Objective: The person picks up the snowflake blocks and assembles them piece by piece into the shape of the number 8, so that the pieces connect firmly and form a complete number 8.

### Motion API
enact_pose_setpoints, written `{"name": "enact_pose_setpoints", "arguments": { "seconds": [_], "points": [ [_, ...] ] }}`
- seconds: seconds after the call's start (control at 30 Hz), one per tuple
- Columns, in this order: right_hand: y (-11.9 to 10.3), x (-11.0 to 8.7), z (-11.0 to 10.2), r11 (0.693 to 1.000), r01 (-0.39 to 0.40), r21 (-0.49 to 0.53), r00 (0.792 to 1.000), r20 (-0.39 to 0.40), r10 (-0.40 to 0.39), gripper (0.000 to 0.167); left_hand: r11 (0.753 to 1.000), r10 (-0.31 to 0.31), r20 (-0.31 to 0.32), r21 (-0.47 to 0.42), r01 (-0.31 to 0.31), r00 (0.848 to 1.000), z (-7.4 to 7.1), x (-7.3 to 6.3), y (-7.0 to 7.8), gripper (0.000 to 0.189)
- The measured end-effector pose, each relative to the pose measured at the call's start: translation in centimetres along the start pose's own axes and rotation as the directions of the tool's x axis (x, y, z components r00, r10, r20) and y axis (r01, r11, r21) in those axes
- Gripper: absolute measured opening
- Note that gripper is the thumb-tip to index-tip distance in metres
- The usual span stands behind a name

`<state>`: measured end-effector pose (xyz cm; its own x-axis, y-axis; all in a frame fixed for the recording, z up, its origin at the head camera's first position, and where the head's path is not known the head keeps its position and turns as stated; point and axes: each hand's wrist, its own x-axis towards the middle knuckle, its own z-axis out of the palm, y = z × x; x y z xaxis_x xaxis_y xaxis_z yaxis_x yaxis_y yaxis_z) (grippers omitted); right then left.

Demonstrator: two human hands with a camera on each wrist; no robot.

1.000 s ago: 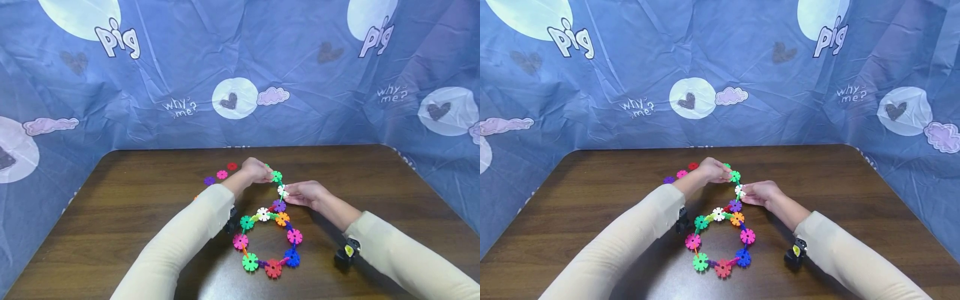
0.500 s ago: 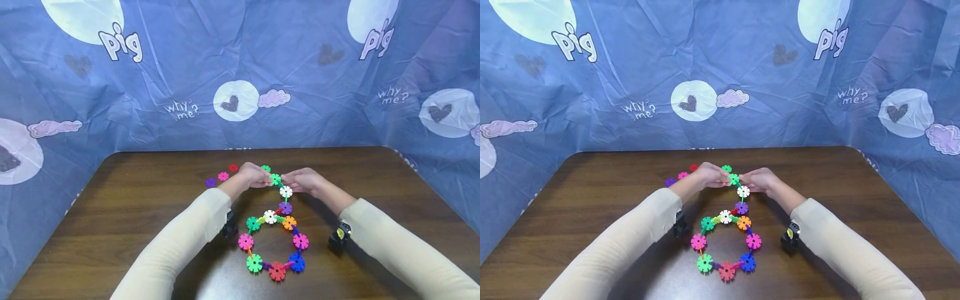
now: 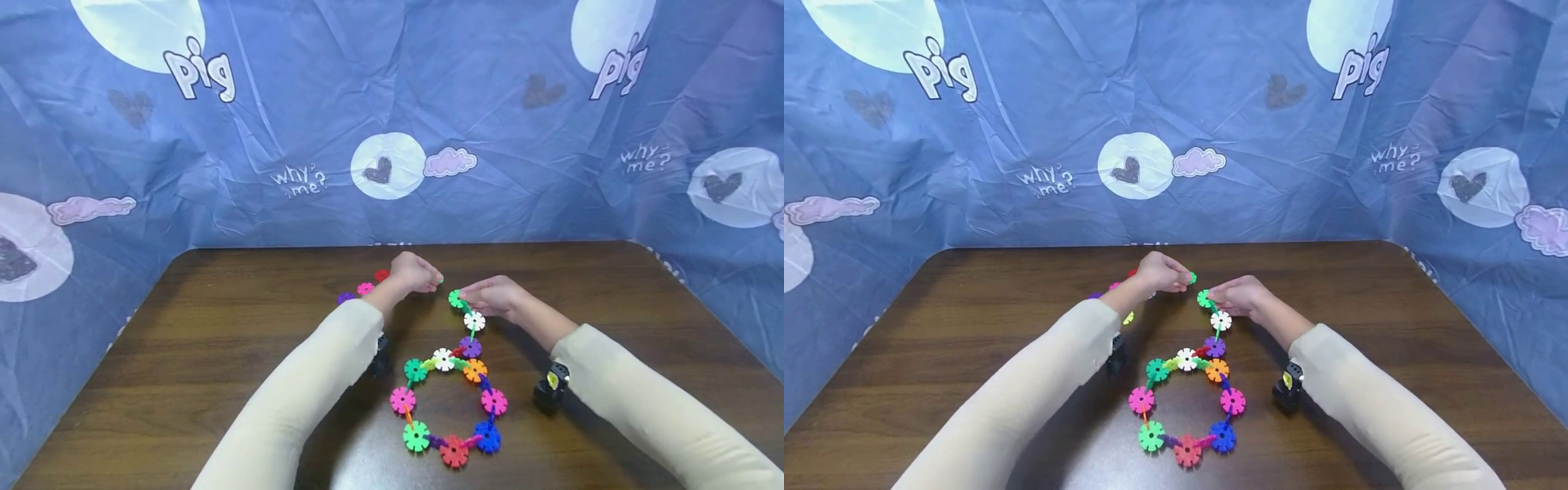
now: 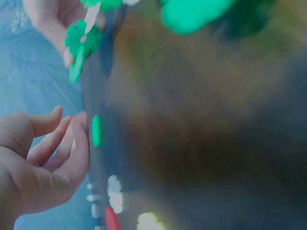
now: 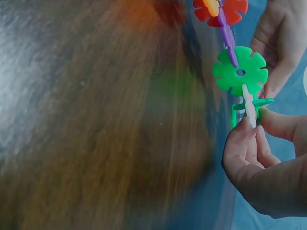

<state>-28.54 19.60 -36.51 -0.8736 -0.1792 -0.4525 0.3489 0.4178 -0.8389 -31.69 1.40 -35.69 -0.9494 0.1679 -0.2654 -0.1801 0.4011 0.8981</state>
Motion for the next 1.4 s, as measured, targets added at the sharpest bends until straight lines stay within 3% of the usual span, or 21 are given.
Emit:
{"name": "enact_pose_setpoints", "arguments": {
  "seconds": [0.03, 0.1, 0.17, 0.27, 0.37, 0.47, 0.6, 0.67, 0.73, 0.8, 0.97, 1.07, 1.23, 1.4],
  "points": [
    [0.1, 0.0, -0.1, 1.000, -0.001, -0.002, 1.000, 0.000, 0.001, 0.042, 0.995, 0.036, -0.035, 0.092, -0.033, 0.999, -0.2, 0.2, 0.2, 0.014],
    [0.2, -0.1, -0.3, 1.000, -0.003, -0.001, 1.000, -0.003, 0.003, 0.042, 0.959, 0.108, -0.087, 0.270, -0.081, 0.990, -0.6, 0.7, 0.5, 0.013],
    [0.2, 0.0, -0.4, 1.000, -0.005, 0.001, 1.000, -0.004, 0.005, 0.042, 0.899, 0.168, -0.093, 0.424, -0.113, 0.981, -0.7, 1.2, 0.7, 0.015],
    [0.4, 0.1, -0.5, 1.000, -0.004, 0.017, 1.000, -0.004, 0.004, 0.042, 0.794, 0.217, -0.035, 0.588, -0.156, 0.976, -0.5, 1.9, 0.7, 0.020],
    [0.5, 0.0, -0.5, 1.000, -0.003, 0.019, 1.000, 0.003, 0.003, 0.043, 0.679, 0.202, 0.039, 0.715, -0.169, 0.979, 0.1, 2.5, 0.4, 0.018],
    [0.3, -0.1, -0.4, 1.000, -0.003, 0.020, 1.000, 0.001, 0.003, 0.043, 0.586, 0.196, 0.072, 0.791, -0.176, 0.978, 0.5, 2.7, 0.2, 0.017],
    [-0.1, -0.2, -0.3, 1.000, -0.005, 0.025, 1.000, -0.001, 0.005, 0.043, 0.533, 0.224, 0.081, 0.824, -0.191, 0.971, 0.5, 2.8, 0.2, 0.017],
    [-0.1, -0.1, -0.3, 1.000, -0.008, 0.029, 1.000, -0.002, 0.008, 0.043, 0.533, 0.225, 0.088, 0.822, -0.198, 0.970, 0.3, 2.8, 0.2, 0.015],
    [-0.1, 0.0, -0.3, 0.999, -0.018, 0.034, 1.000, -0.005, 0.018, 0.044, 0.550, 0.220, 0.089, 0.812, -0.198, 0.972, 0.1, 2.7, 0.2, 0.017],
    [0.1, 0.0, -0.3, 0.999, -0.023, 0.035, 1.000, -0.006, 0.023, 0.044, 0.581, 0.215, 0.083, 0.790, -0.196, 0.973, 0.0, 2.4, 0.1, 0.020],
    [0.5, 0.1, -0.2, 0.999, -0.018, 0.035, 1.000, -0.011, 0.018, 0.043, 0.691, 0.249, 0.041, 0.693, -0.207, 0.968, -0.2, 1.6, -0.3, 0.017],
    [0.5, 0.0, -0.1, 0.999, -0.009, 0.040, 1.000, -0.016, 0.010, 0.043, 0.729, 0.280, 0.047, 0.639, -0.244, 0.959, -0.6, 1.2, -0.5, 0.014],
    [0.5, -0.2, 0.1, 0.998, -0.006, 0.055, 1.000, -0.013, 0.007, 0.043, 0.747, 0.313, 0.114, 0.583, -0.318, 0.943, -1.0, 0.4, -1.1, 0.015],
    [0.4, -0.2, -0.1, 0.997, 0.009, 0.072, 1.000, -0.004, -0.009, 0.044, 0.736, 0.375, 0.145, 0.554, -0.389, 0.916, -1.2, -0.5, -1.2, 0.012]
  ]
}}
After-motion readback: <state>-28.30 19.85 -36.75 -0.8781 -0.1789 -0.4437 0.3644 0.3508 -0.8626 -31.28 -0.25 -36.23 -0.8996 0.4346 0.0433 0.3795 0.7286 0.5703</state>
